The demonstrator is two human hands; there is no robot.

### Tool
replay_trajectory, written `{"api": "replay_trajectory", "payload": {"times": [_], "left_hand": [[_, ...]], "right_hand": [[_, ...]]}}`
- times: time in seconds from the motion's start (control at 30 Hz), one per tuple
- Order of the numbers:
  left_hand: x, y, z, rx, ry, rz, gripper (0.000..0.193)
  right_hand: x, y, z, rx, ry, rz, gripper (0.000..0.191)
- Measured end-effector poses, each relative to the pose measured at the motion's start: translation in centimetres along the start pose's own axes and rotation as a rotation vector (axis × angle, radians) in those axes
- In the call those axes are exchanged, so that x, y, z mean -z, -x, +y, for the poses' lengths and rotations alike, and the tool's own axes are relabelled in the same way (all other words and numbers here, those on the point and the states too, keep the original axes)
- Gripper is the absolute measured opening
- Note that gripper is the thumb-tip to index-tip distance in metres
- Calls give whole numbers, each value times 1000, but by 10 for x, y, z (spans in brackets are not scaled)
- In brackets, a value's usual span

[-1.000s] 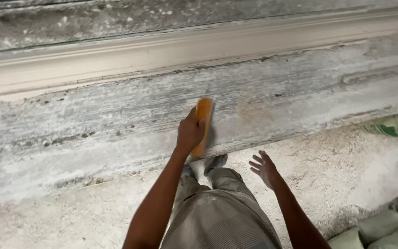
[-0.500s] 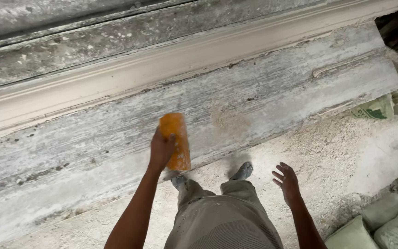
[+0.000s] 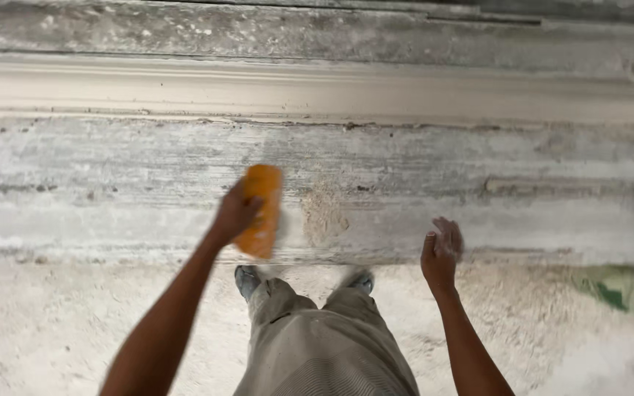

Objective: The person first bends and handles small wire pieces on a plaster-dusted workbench, then uses an orange sponge to wipe the surface of a long white plaster cornice molding, and finally lays a long green strip along the molding and runs a hand over it.

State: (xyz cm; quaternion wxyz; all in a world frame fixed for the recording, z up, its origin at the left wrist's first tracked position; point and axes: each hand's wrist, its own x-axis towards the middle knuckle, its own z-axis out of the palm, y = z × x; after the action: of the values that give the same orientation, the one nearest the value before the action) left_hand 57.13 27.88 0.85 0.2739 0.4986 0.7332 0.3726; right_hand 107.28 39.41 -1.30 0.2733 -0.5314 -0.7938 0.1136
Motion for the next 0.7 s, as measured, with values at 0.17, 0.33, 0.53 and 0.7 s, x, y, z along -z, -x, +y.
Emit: {"api": "replay_trajectory", "payload": {"times": [0.17, 0.33, 0.53, 0.7], "left_hand": [[9, 47, 41, 260, 158, 19, 48], [-212, -12, 153, 52, 115, -25, 55], [-199, -17, 160, 213, 44, -258, 59], [-11, 22, 105, 297, 255, -111, 44]], "right_hand": [[6, -29, 23, 121, 161, -43, 47], [-2, -27, 26, 85, 100, -97, 52], [16, -37, 55, 108, -60, -69, 55], [18, -53, 51, 79, 118, -9, 51]]}}
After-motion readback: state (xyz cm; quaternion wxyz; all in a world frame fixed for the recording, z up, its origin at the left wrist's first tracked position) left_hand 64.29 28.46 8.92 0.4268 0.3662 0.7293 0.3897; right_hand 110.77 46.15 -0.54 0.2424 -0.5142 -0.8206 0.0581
